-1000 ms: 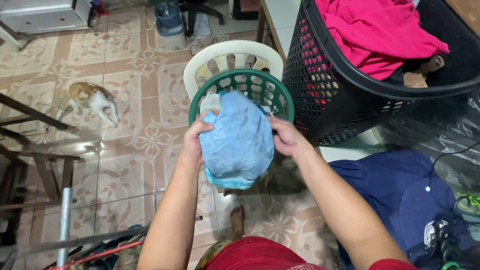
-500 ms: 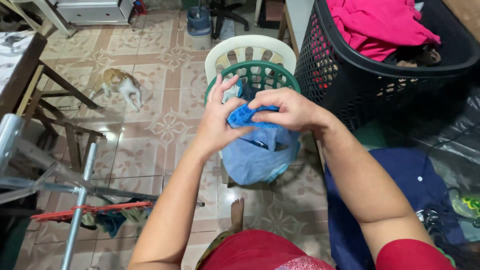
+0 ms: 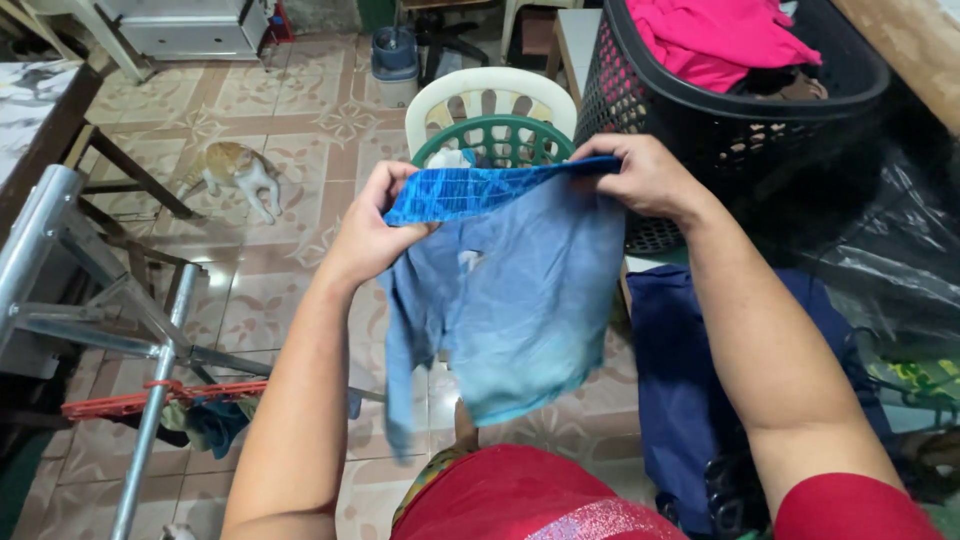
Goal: The recorder is hanging washed clothes on a rack using hangers and clips.
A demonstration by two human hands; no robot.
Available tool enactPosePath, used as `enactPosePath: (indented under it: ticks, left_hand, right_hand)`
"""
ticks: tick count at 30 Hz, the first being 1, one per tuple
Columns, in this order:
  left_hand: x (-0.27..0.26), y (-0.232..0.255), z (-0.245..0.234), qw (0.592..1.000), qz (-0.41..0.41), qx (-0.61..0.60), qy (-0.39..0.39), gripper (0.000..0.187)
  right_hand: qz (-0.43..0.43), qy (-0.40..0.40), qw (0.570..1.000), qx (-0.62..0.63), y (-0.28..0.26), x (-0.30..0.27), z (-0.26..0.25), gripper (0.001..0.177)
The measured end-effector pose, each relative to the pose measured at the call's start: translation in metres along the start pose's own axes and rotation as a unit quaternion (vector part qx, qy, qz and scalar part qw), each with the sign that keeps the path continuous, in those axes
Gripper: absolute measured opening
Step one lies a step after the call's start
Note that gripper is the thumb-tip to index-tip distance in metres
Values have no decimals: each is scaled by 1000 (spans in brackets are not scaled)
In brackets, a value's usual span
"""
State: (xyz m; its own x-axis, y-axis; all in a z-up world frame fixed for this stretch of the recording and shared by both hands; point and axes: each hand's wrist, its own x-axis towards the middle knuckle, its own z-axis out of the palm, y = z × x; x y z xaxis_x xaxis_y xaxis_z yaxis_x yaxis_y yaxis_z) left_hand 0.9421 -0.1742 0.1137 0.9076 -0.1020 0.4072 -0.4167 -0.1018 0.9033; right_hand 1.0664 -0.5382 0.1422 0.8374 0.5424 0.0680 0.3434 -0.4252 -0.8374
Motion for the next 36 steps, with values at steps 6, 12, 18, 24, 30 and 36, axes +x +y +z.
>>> enactPosePath:
  ticks: [6, 12, 18, 24, 30, 36]
  left_hand:
    - [-22, 13, 11, 961, 36, 252, -111, 64]
    - [-44, -44, 93, 935, -168, 4, -312, 32]
    - [-24, -64, 160, 903, -231, -193, -307, 19]
    - [-20, -69, 250, 843, -178, -218, -458, 20]
    - [-34, -49, 323, 767, -217, -221, -562, 15]
    - [-51, -18, 356, 766, -194, -100, -605, 23]
  right_hand:
    - [-85, -201, 961, -167, -26, -34, 29, 27]
    - [-183, -17, 978, -96, -7, -57, 63, 25]
    - [30, 267, 945, -187, 77, -145, 82, 51]
    - [227, 396, 830, -322, 135, -279, 100, 48]
    - [437, 490, 657, -371, 169, -393, 116, 54]
    - [588, 496, 606, -205, 205, -458, 134, 66]
